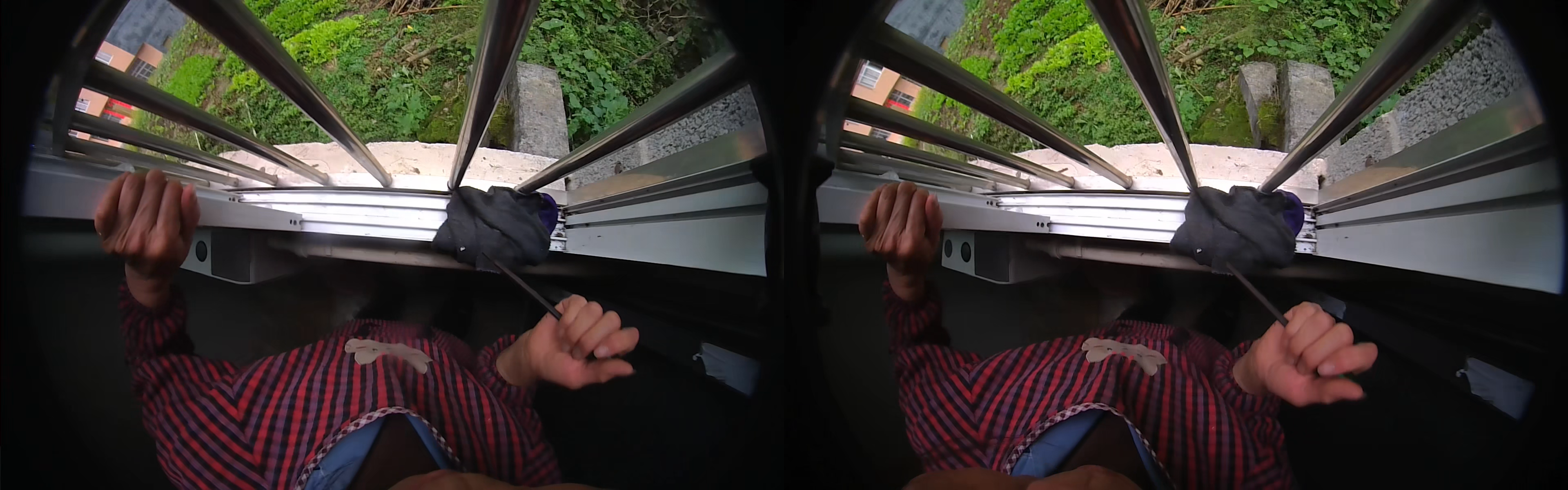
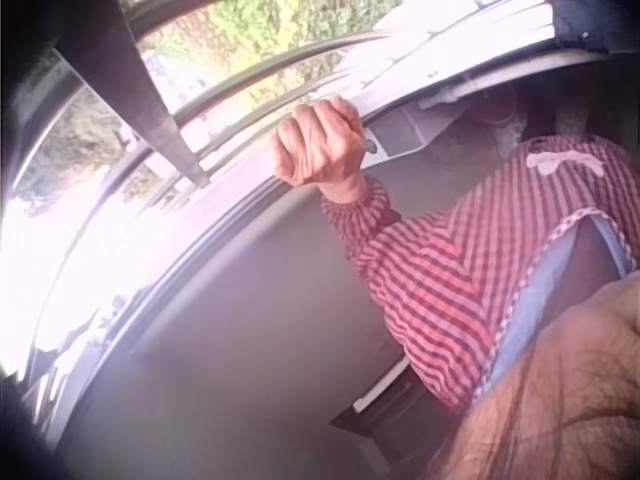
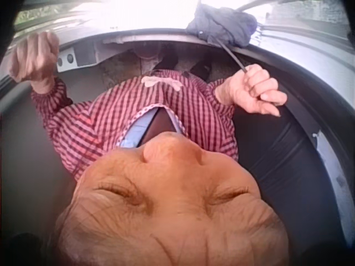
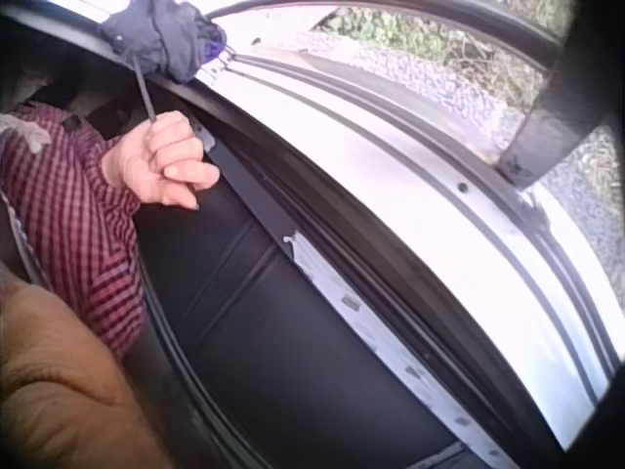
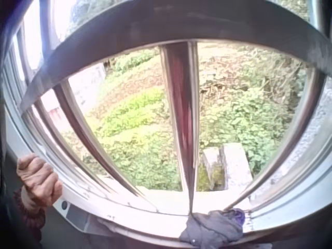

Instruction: The person wipes the metal window frame and sill with a cloth, then rinses the cloth in a bucket of water and continues wiping the frame. The person uses a green-handled tool to assist in cleaning the frame.

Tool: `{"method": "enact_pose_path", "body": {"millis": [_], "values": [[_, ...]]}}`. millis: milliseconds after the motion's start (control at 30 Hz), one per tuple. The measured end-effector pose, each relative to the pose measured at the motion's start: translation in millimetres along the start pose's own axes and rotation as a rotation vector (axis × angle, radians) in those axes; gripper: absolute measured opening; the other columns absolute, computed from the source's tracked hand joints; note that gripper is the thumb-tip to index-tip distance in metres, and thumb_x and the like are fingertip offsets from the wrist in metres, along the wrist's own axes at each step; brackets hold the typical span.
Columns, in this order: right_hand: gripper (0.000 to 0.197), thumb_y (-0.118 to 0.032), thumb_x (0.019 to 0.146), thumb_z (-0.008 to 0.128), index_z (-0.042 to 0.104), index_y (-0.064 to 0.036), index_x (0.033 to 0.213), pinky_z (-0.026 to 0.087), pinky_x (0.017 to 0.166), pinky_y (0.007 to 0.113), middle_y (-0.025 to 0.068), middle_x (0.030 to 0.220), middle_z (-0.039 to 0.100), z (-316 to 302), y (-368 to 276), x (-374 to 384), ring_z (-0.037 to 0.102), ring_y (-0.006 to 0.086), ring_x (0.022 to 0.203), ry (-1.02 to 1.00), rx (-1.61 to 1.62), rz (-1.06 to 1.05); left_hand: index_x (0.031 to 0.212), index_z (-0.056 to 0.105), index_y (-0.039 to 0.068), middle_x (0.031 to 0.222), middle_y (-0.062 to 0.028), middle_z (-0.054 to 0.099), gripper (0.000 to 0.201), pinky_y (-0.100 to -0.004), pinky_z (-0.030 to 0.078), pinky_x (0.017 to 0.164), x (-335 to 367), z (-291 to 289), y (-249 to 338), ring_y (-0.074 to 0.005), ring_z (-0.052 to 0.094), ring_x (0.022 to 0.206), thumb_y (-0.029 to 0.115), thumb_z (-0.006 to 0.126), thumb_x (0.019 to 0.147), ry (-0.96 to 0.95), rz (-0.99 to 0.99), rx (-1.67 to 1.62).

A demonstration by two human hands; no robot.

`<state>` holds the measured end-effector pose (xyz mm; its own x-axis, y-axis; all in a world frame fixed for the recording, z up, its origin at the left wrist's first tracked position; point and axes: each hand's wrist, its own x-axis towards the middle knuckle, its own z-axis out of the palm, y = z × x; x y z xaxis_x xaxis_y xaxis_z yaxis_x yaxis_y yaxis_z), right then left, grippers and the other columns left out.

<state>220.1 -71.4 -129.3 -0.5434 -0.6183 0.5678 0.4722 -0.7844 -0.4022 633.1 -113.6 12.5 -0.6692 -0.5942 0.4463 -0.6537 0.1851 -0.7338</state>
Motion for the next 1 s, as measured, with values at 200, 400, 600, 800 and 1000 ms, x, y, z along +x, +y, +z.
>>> {"method": "enact_pose_path", "body": {"millis": [200,400,600,800,1000], "values": [[0.045,-0.046,0.114,0.043,0.039,-0.0125,0.084,0.020,0.047,0.024,-0.0037,0.059,0.034,-3,21,11,0.026,0.0074,0.047,-0.007,-0.112,0.014,0.081,0.071,0.009,0.088,-0.0047,0.073,0.015,-0.0356,0.044,0.101,-2,0,4,-0.0219,0.071,0.087,0.018,0.072,0.093,0.008,-0.036,-0.010],[0.039,-0.034,0.110,0.056,0.042,-0.0095,0.084,0.022,0.047,0.025,-0.0021,0.059,0.039,13,11,22,0.031,0.0074,0.047,-0.132,-0.169,0.151,0.080,0.068,0.010,0.088,-0.0031,0.071,0.017,-0.0355,0.042,0.103,9,-6,11,-0.0198,0.069,0.089,0.020,0.074,0.091,-0.064,-0.107,-0.009],[0.024,-0.007,0.082,0.085,0.066,0.0012,0.093,0.036,0.053,0.025,0.0018,0.061,0.050,28,-26,31,0.050,0.0099,0.055,-0.632,-1.009,0.489,0.080,0.064,0.008,0.090,-0.0050,0.067,0.016,-0.0387,0.044,0.104,14,-16,19,-0.0228,0.066,0.096,0.017,0.075,0.088,-0.158,-0.172,-0.037],[0.057,-0.032,0.076,0.092,0.067,-0.0025,0.119,0.054,0.061,0.041,0.0133,0.090,0.067,-6,17,-7,0.068,0.0342,0.071,-0.984,-1.581,0.360,0.098,0.070,0.002,0.106,-0.0099,0.071,0.022,-0.0452,0.042,0.113,-2,-8,24,-0.0279,0.066,0.111,0.018,0.077,0.085,-0.186,-0.173,-0.132],[0.021,-0.001,0.087,0.076,0.067,-0.0057,0.106,0.054,0.068,0.043,0.0157,0.094,0.064,-28,34,-10,0.067,0.0392,0.078,-0.970,-1.642,0.313,0.098,0.070,0.002,0.109,-0.0105,0.070,0.024,-0.0450,0.042,0.115,-20,11,37,-0.0278,0.064,0.115,0.019,0.078,0.083,-0.116,-0.204,-0.185]]}}
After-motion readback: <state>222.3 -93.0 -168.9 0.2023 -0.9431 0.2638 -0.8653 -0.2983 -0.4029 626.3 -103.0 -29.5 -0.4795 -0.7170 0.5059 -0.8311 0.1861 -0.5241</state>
